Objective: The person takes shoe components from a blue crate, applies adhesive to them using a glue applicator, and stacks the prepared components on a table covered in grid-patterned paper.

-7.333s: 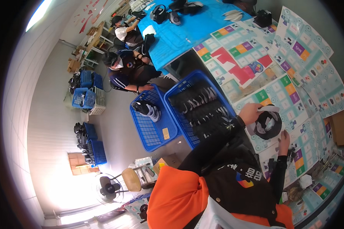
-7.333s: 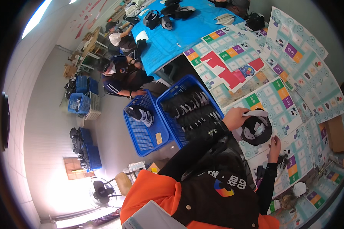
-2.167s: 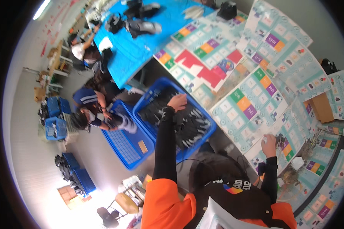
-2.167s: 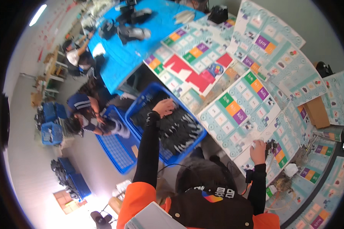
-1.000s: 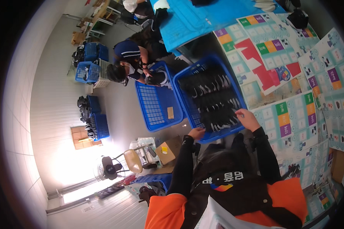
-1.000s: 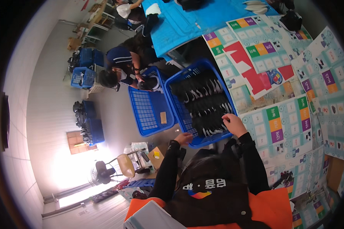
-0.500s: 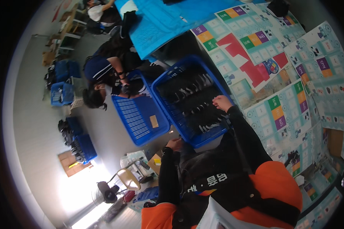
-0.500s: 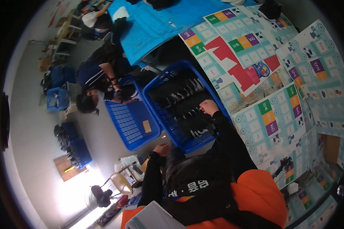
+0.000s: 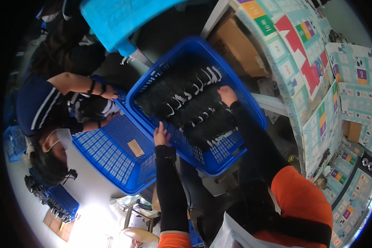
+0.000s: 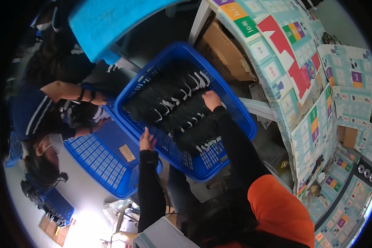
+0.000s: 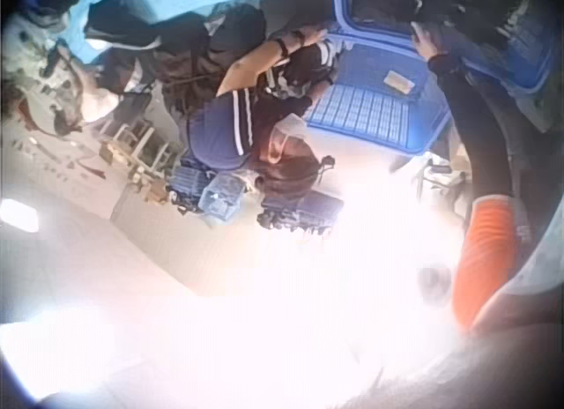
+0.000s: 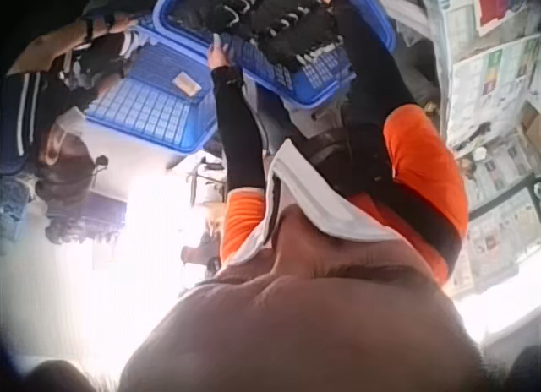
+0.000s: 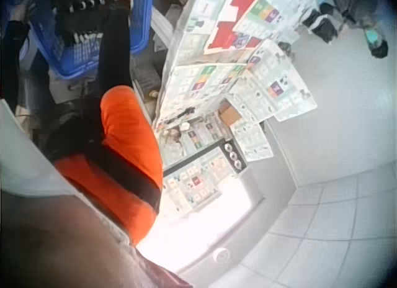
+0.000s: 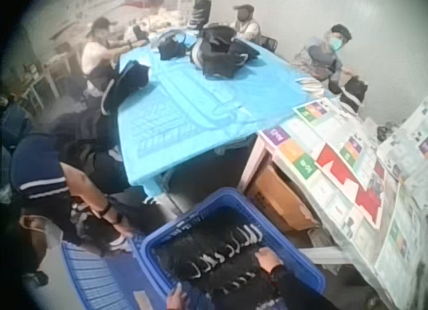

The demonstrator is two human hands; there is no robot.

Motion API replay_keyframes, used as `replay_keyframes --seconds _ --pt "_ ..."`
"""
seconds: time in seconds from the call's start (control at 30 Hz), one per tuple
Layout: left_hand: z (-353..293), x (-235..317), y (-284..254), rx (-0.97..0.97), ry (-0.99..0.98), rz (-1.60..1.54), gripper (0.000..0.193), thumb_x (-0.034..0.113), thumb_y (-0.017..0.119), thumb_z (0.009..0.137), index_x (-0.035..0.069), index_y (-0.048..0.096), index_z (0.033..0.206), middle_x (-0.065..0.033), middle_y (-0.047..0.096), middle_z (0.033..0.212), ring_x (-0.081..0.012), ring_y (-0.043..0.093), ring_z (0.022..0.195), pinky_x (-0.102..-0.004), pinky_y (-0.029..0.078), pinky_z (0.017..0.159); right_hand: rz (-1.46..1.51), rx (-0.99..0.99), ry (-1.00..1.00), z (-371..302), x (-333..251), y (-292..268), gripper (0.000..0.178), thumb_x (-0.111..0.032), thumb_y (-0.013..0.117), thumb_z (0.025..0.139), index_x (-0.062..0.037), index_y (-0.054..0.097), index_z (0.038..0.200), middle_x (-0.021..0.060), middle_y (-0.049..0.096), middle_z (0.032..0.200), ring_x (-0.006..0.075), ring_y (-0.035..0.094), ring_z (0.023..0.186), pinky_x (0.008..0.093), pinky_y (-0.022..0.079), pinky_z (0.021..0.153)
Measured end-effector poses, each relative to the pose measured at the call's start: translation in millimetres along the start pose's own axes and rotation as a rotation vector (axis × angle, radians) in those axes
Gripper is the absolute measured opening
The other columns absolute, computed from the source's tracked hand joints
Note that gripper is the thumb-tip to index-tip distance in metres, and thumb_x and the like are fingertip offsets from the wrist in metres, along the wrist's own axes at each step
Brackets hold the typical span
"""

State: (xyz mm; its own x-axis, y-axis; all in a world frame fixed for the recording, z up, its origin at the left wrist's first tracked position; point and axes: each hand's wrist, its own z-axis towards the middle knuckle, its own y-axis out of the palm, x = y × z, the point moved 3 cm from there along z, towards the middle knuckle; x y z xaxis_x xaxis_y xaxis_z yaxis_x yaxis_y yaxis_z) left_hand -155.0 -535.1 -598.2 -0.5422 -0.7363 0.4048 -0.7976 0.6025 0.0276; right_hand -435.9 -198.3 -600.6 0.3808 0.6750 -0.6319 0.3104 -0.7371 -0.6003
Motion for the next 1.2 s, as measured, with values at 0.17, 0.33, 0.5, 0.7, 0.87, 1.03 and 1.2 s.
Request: replay_keyframes --seconds 0.17,0.33,0.5,0.7,0.87,1.03,1.2 --pt "67 13 -14 0.116 0.042 -0.019 0.111 0.056 0.080 0.085 -0.002 0.022 0.159 -0.0202 0.040 0.157 -0.0360 0.039 0.145 -0.0534 0.039 0.112 -0.106 0.052 -0.119 39 -23 66 0.050 -0.037 0.070 0.089 0.0034 0.067 0.118 0.0256 0.070 0.117 0.0401 0.065 0.114 0.0445 0.051 0.098" --pt "117 3 -15 0.192 0.079 0.016 0.111 0.060 0.082 0.082 -0.003 0.028 0.155 -0.0194 0.040 0.155 -0.0340 0.041 0.141 -0.0540 0.037 0.110 -0.175 0.078 -0.200 84 -28 90 0.052 -0.036 0.068 0.089 0.0031 0.066 0.123 0.0266 0.066 0.127 0.0406 0.061 0.122 0.0456 0.048 0.104" --pt "140 -1 25 0.184 0.232 -0.096 0.108 0.058 0.084 0.080 -0.005 0.036 0.153 -0.0206 0.056 0.144 -0.0348 0.048 0.139 -0.0501 0.038 0.112 -0.341 0.031 -0.295 147 -13 93 0.058 -0.034 0.066 0.089 0.0046 0.060 0.132 0.0276 0.061 0.134 0.0421 0.056 0.128 0.0447 0.044 0.110" --pt "182 0 29 0.522 0.133 0.829 0.121 0.086 0.063 0.076 -0.016 0.051 0.140 -0.0309 0.052 0.147 -0.0421 0.052 0.136 -0.0459 0.039 0.115 -0.524 -0.035 -0.222 188 -20 126 0.074 -0.041 0.065 0.088 0.0101 0.051 0.139 0.0316 0.055 0.141 0.0460 0.052 0.133 0.0472 0.042 0.114" --pt "171 8 9 0.326 0.418 0.547 0.092 0.069 0.070 0.085 -0.012 0.065 0.128 -0.0293 0.064 0.135 -0.0340 0.062 0.127 -0.0409 0.047 0.108 -0.522 -0.047 -0.014 162 -42 152 0.085 -0.052 0.065 0.087 0.0093 0.047 0.143 0.0311 0.052 0.144 0.0449 0.050 0.136 0.0492 0.042 0.114" --pt "208 -28 12 0.122 0.232 -0.037 0.085 0.045 0.082 0.088 -0.002 0.047 0.150 -0.0088 0.055 0.149 -0.0228 0.054 0.134 -0.0371 0.042 0.112 -0.555 -0.257 -0.077 178 -5 119 0.089 -0.072 0.066 0.076 -0.0031 0.067 0.133 0.0224 0.066 0.135 0.0364 0.063 0.125 0.0420 0.049 0.106" --pt "232 -37 -29 0.138 0.265 -0.218 0.077 0.032 0.088 0.084 0.007 0.052 0.147 -0.0063 0.060 0.143 -0.0227 0.056 0.131 -0.0401 0.043 0.112 -0.107 -0.612 -0.060 151 -2 134 0.072 -0.044 0.081 0.079 -0.0005 0.065 0.133 0.0135 0.071 0.128 0.0273 0.066 0.120 0.0363 0.048 0.106"
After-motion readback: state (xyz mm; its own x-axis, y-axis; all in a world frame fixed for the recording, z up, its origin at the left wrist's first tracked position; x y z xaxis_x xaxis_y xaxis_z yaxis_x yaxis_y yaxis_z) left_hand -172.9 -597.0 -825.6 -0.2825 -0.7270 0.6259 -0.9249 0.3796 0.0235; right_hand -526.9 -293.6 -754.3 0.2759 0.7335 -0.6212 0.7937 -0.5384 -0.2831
